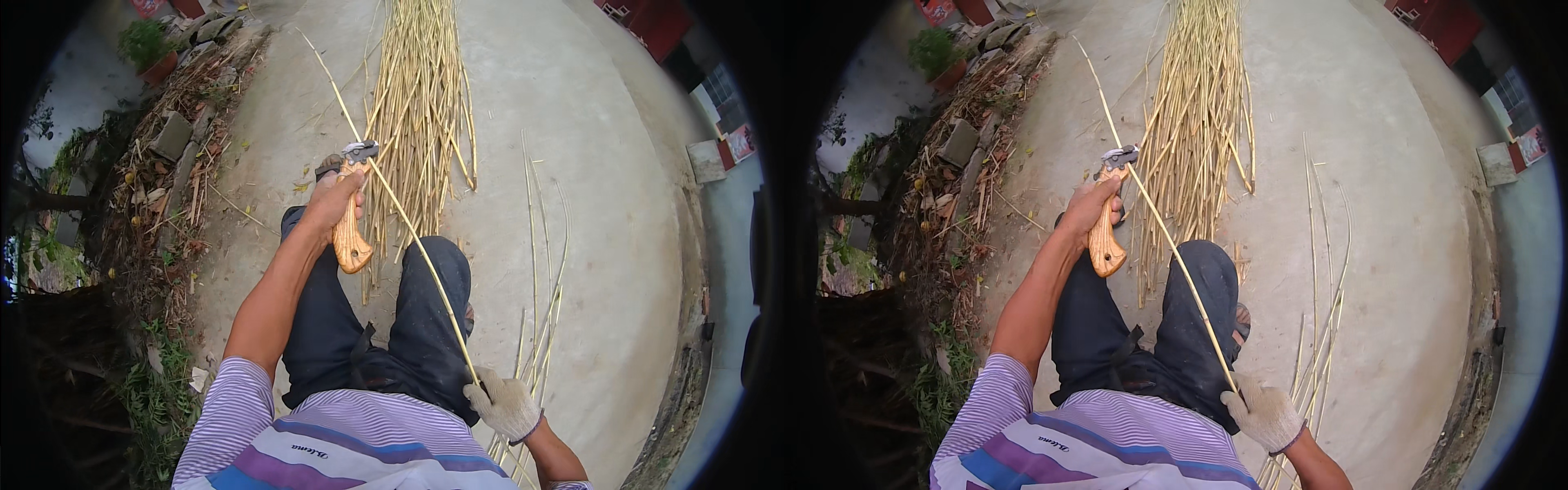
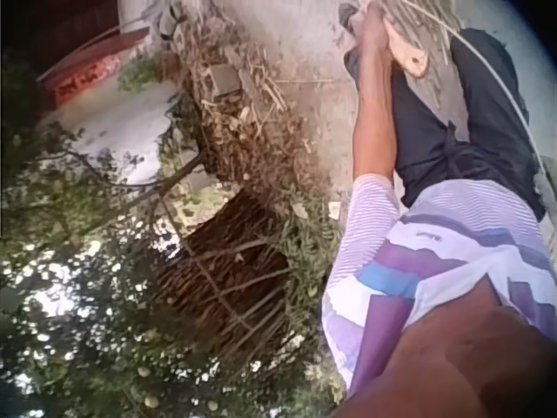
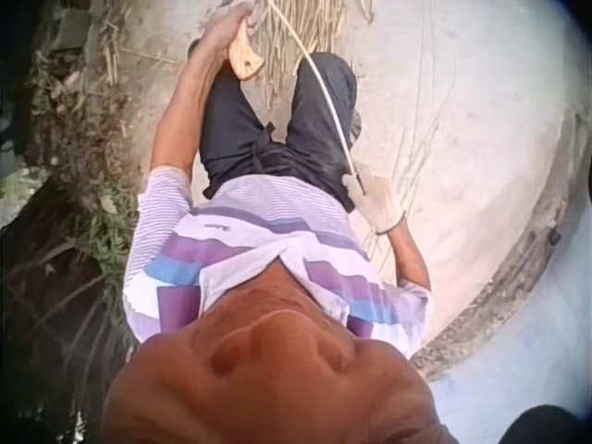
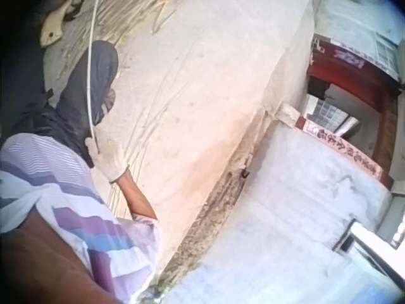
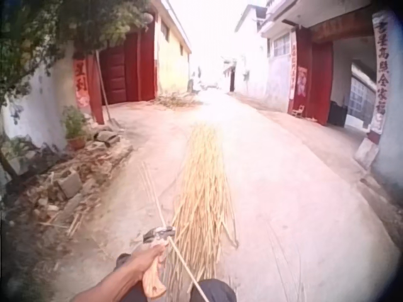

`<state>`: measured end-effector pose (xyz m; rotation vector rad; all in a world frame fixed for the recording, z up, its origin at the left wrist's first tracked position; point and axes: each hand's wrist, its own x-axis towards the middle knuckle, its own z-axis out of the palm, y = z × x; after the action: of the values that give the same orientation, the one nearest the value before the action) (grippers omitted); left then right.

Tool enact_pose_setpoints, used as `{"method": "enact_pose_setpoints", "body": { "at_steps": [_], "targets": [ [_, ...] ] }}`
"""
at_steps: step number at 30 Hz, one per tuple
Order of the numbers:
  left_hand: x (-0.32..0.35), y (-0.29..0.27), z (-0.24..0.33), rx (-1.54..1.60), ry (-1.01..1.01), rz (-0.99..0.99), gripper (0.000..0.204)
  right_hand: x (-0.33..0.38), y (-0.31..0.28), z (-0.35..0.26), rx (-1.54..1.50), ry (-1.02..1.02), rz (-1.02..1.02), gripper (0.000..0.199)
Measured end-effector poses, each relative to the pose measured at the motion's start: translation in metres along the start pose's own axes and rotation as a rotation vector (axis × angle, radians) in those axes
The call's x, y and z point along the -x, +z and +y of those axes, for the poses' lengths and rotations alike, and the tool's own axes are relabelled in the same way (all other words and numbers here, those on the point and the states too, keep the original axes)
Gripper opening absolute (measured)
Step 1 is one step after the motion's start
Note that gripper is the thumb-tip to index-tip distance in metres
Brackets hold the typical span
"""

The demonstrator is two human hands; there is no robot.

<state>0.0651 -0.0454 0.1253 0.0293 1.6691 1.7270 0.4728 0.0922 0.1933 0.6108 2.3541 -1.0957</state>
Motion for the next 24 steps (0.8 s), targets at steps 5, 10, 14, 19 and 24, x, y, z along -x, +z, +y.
{"method": "enact_pose_setpoints", "body": {
  "at_steps": [5,10,14,19,24],
  "targets": [
    [0.052,0.058,-0.017,-0.036,-0.049,-0.151,0.023,-0.067,-0.020,-0.042,-0.478,0.154,-0.005,0.045],
    [0.088,0.082,-0.051,-0.051,-0.108,-0.227,0.025,-0.111,-0.020,-0.050,-0.431,0.033,0.162,0.039],
    [0.081,0.075,-0.056,-0.046,-0.136,-0.092,0.025,-0.108,0.001,-0.024,-0.213,-0.141,0.221,0.033],
    [-0.034,-0.076,-0.025,0.308,-0.007,0.138,0.017,-0.039,0.028,-0.001,0.022,-0.310,0.162,0.025],
    [-0.046,-0.162,0.046,0.063,0.028,0.196,0.022,0.019,0.010,0.014,0.122,-0.420,0.154,0.017]
  ]
}}
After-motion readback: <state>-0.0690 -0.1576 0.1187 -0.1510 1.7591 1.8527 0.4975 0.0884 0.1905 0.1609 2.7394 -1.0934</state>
